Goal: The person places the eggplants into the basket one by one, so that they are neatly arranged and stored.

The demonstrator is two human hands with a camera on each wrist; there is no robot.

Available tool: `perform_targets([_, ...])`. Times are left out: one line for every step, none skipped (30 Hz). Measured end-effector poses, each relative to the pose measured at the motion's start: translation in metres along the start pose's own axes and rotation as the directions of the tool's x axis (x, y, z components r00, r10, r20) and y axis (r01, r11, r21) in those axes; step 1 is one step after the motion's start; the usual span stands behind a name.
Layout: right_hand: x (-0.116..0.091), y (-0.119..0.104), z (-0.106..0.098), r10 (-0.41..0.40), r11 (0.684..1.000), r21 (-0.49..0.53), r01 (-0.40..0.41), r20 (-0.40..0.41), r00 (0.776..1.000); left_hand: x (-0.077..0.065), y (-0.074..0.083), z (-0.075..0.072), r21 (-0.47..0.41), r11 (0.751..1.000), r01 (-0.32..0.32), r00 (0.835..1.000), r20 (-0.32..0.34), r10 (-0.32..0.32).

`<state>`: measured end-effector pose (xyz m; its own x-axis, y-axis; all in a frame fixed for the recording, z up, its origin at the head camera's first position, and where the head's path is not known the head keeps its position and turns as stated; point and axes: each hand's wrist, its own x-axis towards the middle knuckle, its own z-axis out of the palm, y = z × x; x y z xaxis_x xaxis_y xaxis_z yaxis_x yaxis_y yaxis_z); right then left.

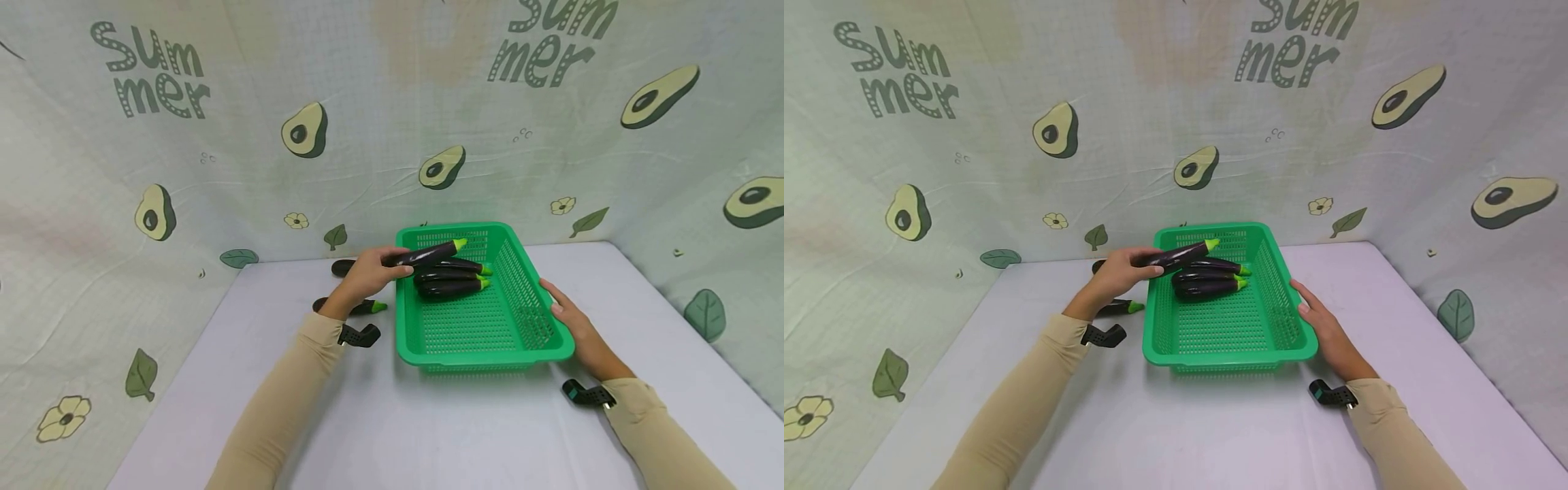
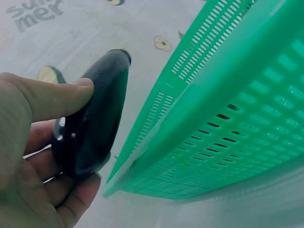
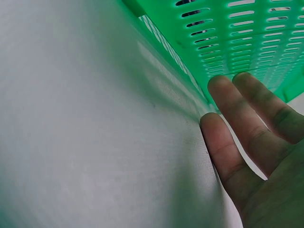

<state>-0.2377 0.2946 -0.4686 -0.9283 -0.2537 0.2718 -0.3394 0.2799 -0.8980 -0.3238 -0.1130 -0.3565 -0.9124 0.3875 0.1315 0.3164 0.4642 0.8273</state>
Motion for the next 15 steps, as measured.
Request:
perform_targets([0.0,-0.001,0.0,-0.002,1.0,-0.001,0.002,0.0,1.0,0.001,0.001,0.001,0.031,0.999,-0.009,1.0,0.007,0.009])
perform_targets([0.0,-0.001,-0.001,-0.003,1.0,-0.001,0.003,-0.001,1.0,0.003,0.003,0.002,0.06,0.998,-0.021,1.0,0.014,0.02])
perform_targets([0.0,-0.002,-0.002,-0.003,1.0,-0.001,0.003,-0.004,1.0,0.004,0.004,0.004,0.09,0.995,-0.032,0.999,0.018,0.03])
perform_targets([-0.001,-0.003,-0.002,-0.002,1.0,0.0,0.002,-0.006,1.0,0.006,0.006,0.005,0.11,0.993,-0.043,0.999,0.024,0.041])
perform_targets([-0.001,-0.003,-0.003,-0.002,1.0,0.0,0.002,-0.007,1.0,0.007,0.007,0.006,0.125,0.991,-0.052,0.998,0.028,0.048])
perform_targets([-0.001,-0.004,-0.003,-0.002,1.0,0.001,0.002,-0.007,1.0,0.008,0.009,0.007,0.14,0.989,-0.056,0.998,0.032,0.052])
perform_targets([-0.001,-0.005,-0.003,-0.001,1.0,0.001,0.001,-0.009,1.0,0.01,0.01,0.008,0.148,0.987,-0.056,0.998,0.035,0.051])
perform_targets([0.0,-0.005,-0.004,0.001,1.0,0.001,-0.001,-0.012,1.0,0.011,0.01,0.009,0.146,0.988,-0.056,0.998,0.039,0.051])
perform_targets([0.0,-0.005,-0.004,0.002,1.0,0.0,-0.002,-0.014,1.0,0.013,0.011,0.01,0.136,0.989,-0.051,0.998,0.044,0.045])
perform_targets([0.0,-0.006,-0.003,0.003,1.0,-0.001,-0.003,-0.011,1.0,0.014,0.012,0.011,0.119,0.992,-0.044,0.998,0.05,0.038])
perform_targets([0.0,-0.006,-0.003,0.003,1.0,-0.002,-0.003,-0.008,1.0,0.015,0.012,0.013,0.103,0.994,-0.036,0.998,0.054,0.031])
perform_targets([0.0,-0.006,-0.003,0.007,1.0,-0.003,-0.007,-0.007,1.0,0.016,0.013,0.014,0.086,0.996,-0.028,0.998,0.062,0.023])
perform_targets([-0.001,-0.006,-0.002,0.011,1.0,-0.004,-0.011,-0.007,1.0,0.018,0.013,0.015,0.068,0.997,-0.021,0.997,0.069,0.017])
perform_targets([-0.001,-0.006,-0.002,0.012,1.0,-0.003,-0.012,-0.005,1.0,0.019,0.013,0.016,0.055,0.998,-0.017,0.997,0.08,0.013])
perform_targets([-0.001,-0.006,-0.001,0.013,1.0,-0.002,-0.013,-0.003,1.0,0.02,0.014,0.018,0.045,0.999,-0.012,0.996,0.094,0.007])
